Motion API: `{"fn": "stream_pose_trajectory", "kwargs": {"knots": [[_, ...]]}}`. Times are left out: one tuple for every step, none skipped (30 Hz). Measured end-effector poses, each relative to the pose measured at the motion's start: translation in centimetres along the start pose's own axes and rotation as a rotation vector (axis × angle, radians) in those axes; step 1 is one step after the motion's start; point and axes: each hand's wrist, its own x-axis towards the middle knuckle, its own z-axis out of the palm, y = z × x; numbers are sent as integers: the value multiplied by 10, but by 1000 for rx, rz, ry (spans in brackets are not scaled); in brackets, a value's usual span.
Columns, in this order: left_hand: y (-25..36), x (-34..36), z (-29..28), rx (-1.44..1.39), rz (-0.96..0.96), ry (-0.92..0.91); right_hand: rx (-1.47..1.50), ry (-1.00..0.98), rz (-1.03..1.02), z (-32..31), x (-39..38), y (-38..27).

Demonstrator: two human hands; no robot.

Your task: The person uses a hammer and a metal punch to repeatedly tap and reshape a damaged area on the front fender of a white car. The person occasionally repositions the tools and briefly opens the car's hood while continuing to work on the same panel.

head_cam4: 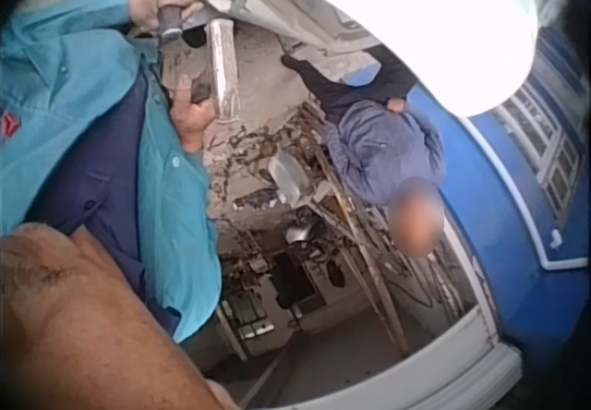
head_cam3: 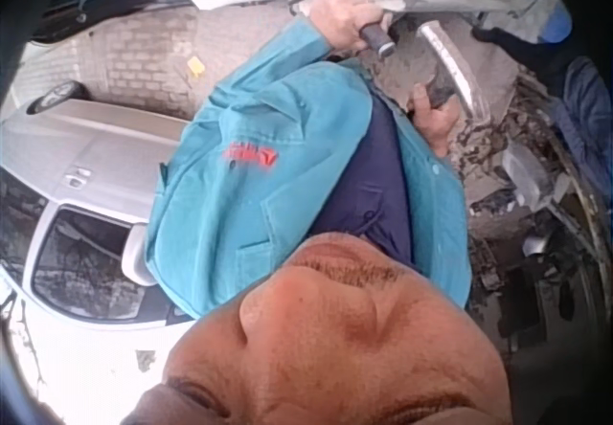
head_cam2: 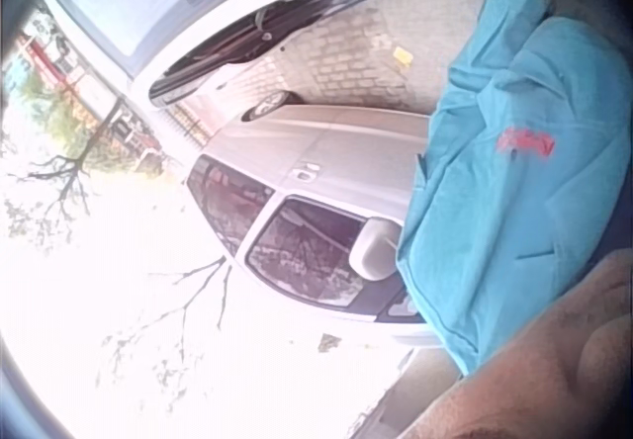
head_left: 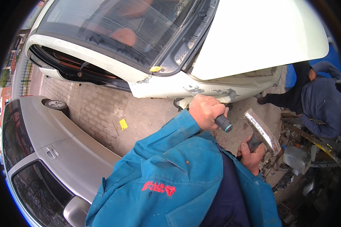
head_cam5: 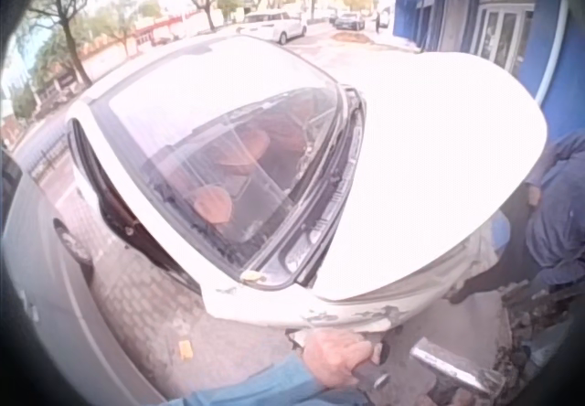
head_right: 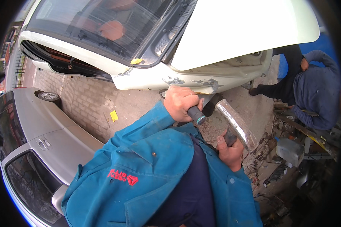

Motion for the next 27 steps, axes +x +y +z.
{"fn": "stream_pose_trajectory", "kwargs": {"knots": [[0, -1, 0, -5, -5, -6, 2, -14, 5, 1, -4, 3], [-2, -1, 0, -9, -5, -15, 9, 0, -22, 2, -7, 6], [-4, -1, -1, -13, -4, -27, 18, 4, 5, 2, -11, 10], [-6, -2, -2, -10, -13, -36, 42, -3, 40, 1, -14, 15], [-8, -4, -4, -7, -23, -45, 66, -8, 76, 0, -18, 20], [-10, -4, -5, -14, -37, -53, 113, -13, 87, 0, -19, 25], [-11, -6, -5, -3, -36, -57, 90, -27, 78, -1, -20, 30], [-12, -8, -6, 5, -37, -58, 75, -43, 80, -1, -21, 34], [-13, -10, -7, 19, -56, -70, 62, -59, 82, 0, -21, 37], [-13, -12, -7, 18, -33, -78, 72, -65, 35, 0, -22, 40], [-13, -15, -7, 29, -27, -117, 93, -76, 70, 2, -23, 43], [-13, -17, -8, 36, -14, -154, 112, -81, 99, 3, -24, 45], [-13, -19, -8, 46, -14, -194, 140, -83, 145, 4, -25, 47], [-13, -21, -8, 32, 12, -203, 125, -79, 127, 5, -28, 48], [-12, -23, -9, 24, 19, -215, 118, -76, 128, 6, -31, 49], [-12, -24, -10, 6, 40, -220, 104, -76, 133, 7, -36, 50], [-12, -24, -11, -14, 43, -221, 85, -63, 92, 9, -40, 51], [-13, -24, -13, -45, 57, -220, 61, -52, 60, 12, -44, 51], [-15, -23, -15, -79, 74, -222, 37, -35, 29, 17, -50, 51], [-17, -22, -18, -98, 91, -235, 21, 14, 45, 25, -57, 51], [-19, -21, -21, -134, 122, -261, 22, 64, 74, 35, -63, 50], [-21, -19, -24, -168, 151, -287, 23, 110, 104, 47, -68, 51], [-23, -20, -29, -197, 161, -315, 32, 156, 140, 62, -75, 50], [-25, -20, -33, -248, 172, -334, 58, 211, 251, 80, -85, 49], [-26, -21, -39, -281, 193, -345, 95, 272, 354, 101, -92, 50], [-28, -22, -45, -310, 207, -359, 157, 315, 394, 119, -97, 51], [-29, -24, -52, -348, 226, -369, 93, 341, 461, 135, -101, 53]]}}
